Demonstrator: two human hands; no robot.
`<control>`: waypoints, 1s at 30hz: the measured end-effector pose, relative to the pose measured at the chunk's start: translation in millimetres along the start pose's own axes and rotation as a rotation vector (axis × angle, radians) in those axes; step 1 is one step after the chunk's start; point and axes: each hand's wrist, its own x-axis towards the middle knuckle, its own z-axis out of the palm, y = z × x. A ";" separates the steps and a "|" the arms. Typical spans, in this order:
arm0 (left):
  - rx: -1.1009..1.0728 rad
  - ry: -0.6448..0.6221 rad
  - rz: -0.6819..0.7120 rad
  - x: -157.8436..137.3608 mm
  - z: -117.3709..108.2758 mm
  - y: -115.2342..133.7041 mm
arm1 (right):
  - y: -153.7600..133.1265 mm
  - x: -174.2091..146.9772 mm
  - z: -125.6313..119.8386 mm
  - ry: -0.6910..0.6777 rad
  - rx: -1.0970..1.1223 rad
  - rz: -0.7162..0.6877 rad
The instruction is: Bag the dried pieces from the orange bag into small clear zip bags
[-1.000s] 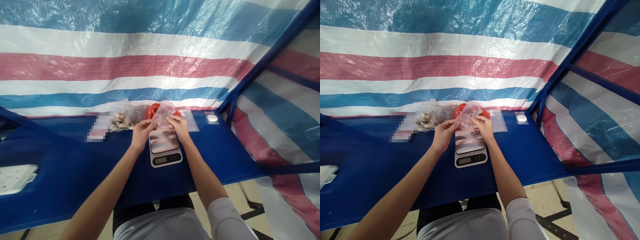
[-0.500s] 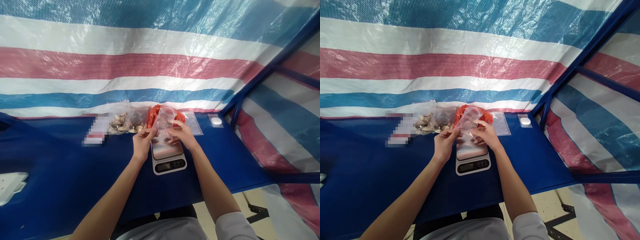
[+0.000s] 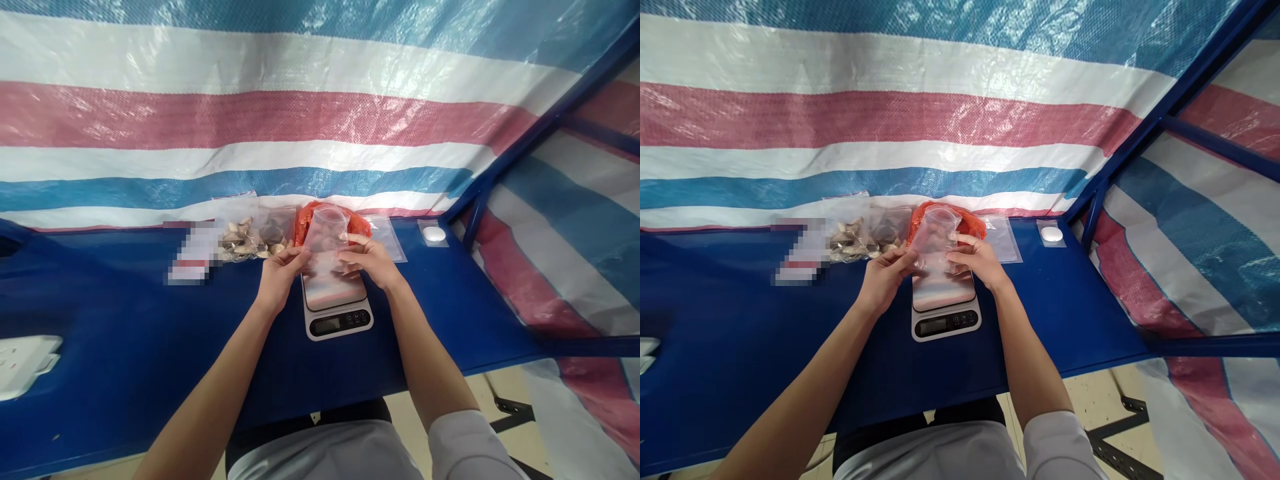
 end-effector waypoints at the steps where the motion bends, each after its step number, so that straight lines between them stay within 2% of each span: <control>1: 0.002 -0.015 -0.020 0.9 0.1 3.1 | -0.4 -0.5 0.0 -0.021 -0.014 0.001; 7: 0.045 -0.143 -0.123 14.5 6.2 21.4 | -2.6 -5.2 -0.2 -0.147 -0.085 0.058; 11: 0.013 -0.104 -0.098 24.8 11.6 21.5 | -5.2 -7.2 -1.8 -0.179 -0.120 0.047; 14: 0.008 -0.067 -0.109 24.6 15.0 18.9 | -7.1 -6.5 -2.0 -0.095 -0.113 -0.030; 19: 0.024 -0.145 -0.128 13.9 18.6 18.2 | -3.7 -0.7 1.3 0.137 -0.028 -0.136; 30: 0.154 -0.213 -0.182 9.0 11.7 15.5 | 1.0 6.2 8.5 0.238 0.071 -0.160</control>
